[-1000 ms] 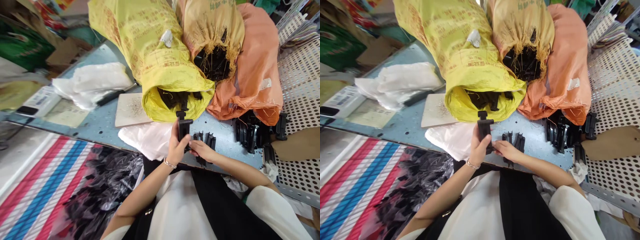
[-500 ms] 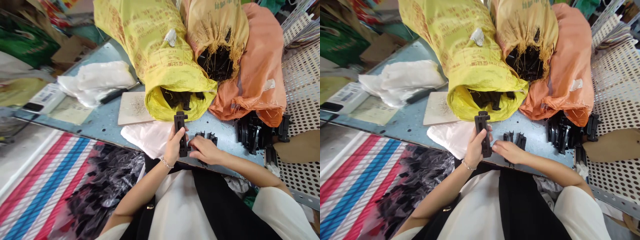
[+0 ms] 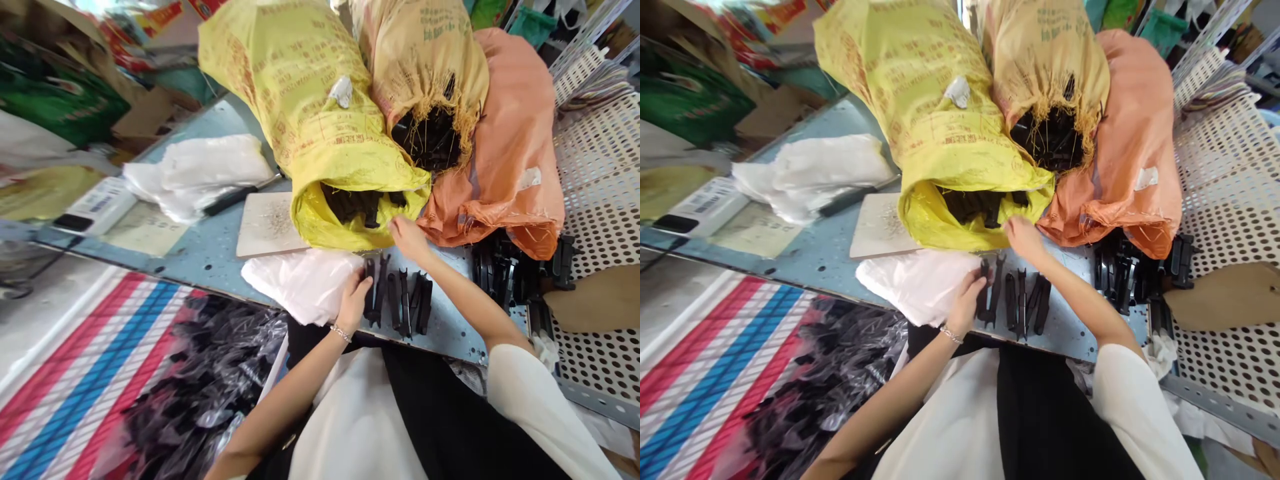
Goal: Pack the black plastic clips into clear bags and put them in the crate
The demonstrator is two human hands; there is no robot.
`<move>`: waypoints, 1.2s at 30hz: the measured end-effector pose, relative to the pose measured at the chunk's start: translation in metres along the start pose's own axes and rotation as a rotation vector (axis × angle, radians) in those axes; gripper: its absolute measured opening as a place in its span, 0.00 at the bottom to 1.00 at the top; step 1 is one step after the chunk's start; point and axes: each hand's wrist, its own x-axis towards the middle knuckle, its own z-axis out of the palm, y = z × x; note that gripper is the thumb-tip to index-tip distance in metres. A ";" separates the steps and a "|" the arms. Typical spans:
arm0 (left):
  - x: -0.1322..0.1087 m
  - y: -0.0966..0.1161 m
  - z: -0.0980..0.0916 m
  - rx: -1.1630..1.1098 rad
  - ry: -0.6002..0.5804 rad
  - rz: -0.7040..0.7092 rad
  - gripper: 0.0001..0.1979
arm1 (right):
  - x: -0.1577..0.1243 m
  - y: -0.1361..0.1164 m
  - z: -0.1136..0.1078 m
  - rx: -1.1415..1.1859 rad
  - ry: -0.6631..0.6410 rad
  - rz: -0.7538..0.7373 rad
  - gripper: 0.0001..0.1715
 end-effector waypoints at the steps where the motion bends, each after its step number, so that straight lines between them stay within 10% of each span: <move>1: -0.001 -0.010 0.003 0.106 0.001 0.073 0.14 | 0.023 0.006 0.001 -0.065 0.126 0.063 0.19; 8: -0.009 -0.036 0.008 0.376 -0.066 0.337 0.25 | 0.093 0.035 -0.007 0.084 0.199 0.229 0.17; 17: 0.014 0.049 0.020 -0.586 -0.207 -0.025 0.29 | -0.111 0.030 0.003 0.663 -0.234 -0.062 0.25; 19: 0.009 0.068 0.024 -0.637 -0.274 -0.124 0.26 | -0.135 0.022 -0.005 0.537 -0.149 -0.220 0.26; 24: -0.019 0.088 0.021 -0.588 -0.554 -0.371 0.24 | -0.108 0.024 -0.028 0.003 0.367 -0.543 0.25; 29: -0.030 0.103 0.012 -0.542 -0.651 -0.476 0.26 | -0.072 0.029 -0.030 -0.077 0.281 -0.717 0.21; 36: -0.022 0.101 0.009 -0.490 -0.528 -0.523 0.26 | -0.064 -0.001 -0.029 0.067 0.138 -0.417 0.33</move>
